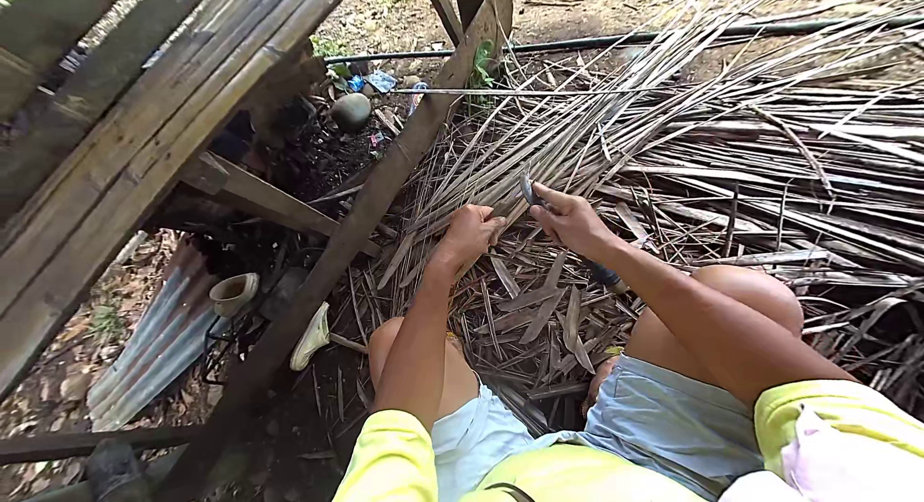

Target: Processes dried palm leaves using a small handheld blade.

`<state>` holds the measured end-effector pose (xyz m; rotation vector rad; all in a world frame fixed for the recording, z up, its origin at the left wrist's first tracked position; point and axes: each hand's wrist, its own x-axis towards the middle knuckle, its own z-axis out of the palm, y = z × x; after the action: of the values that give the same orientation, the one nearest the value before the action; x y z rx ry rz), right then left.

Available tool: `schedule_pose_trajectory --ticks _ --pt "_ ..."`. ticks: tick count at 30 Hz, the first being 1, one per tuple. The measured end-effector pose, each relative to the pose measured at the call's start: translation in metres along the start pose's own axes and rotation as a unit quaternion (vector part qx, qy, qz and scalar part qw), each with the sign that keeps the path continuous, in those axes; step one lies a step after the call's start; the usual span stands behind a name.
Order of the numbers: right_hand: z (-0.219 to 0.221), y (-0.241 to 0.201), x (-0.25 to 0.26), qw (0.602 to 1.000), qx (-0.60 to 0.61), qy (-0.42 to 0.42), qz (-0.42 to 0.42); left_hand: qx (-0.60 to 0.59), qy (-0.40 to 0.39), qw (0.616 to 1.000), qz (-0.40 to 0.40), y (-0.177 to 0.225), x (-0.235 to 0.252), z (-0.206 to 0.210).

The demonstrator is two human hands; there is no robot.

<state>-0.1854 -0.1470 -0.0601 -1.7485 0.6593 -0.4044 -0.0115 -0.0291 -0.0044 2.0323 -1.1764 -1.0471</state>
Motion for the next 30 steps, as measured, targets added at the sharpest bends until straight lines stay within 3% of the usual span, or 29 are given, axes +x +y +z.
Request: schedule_pose_trajectory --ticks 5,12,15,19,23,30 --pt "-0.027 0.003 0.006 0.989 0.133 0.061 -0.003 -0.092 -0.052 0.994 0.009 -0.002 -0.006 -0.011" --pt "-0.080 0.010 0.017 0.958 0.203 0.197 0.043 -0.060 -0.074 0.995 0.011 -0.006 -0.017 -0.021" --pt "-0.096 0.011 0.015 0.948 0.186 0.255 0.049 0.014 -0.055 0.998 0.008 -0.013 -0.018 -0.026" --pt "-0.049 -0.002 -0.001 0.987 0.070 0.123 0.076 0.193 0.024 0.981 0.021 -0.012 -0.015 -0.014" --pt "0.006 -0.002 -0.011 0.995 0.061 -0.033 0.067 0.322 0.066 0.944 0.010 -0.002 -0.018 0.015" --pt "0.000 -0.009 -0.001 0.992 0.119 0.000 0.035 0.360 0.138 0.920 0.070 0.007 -0.023 0.026"
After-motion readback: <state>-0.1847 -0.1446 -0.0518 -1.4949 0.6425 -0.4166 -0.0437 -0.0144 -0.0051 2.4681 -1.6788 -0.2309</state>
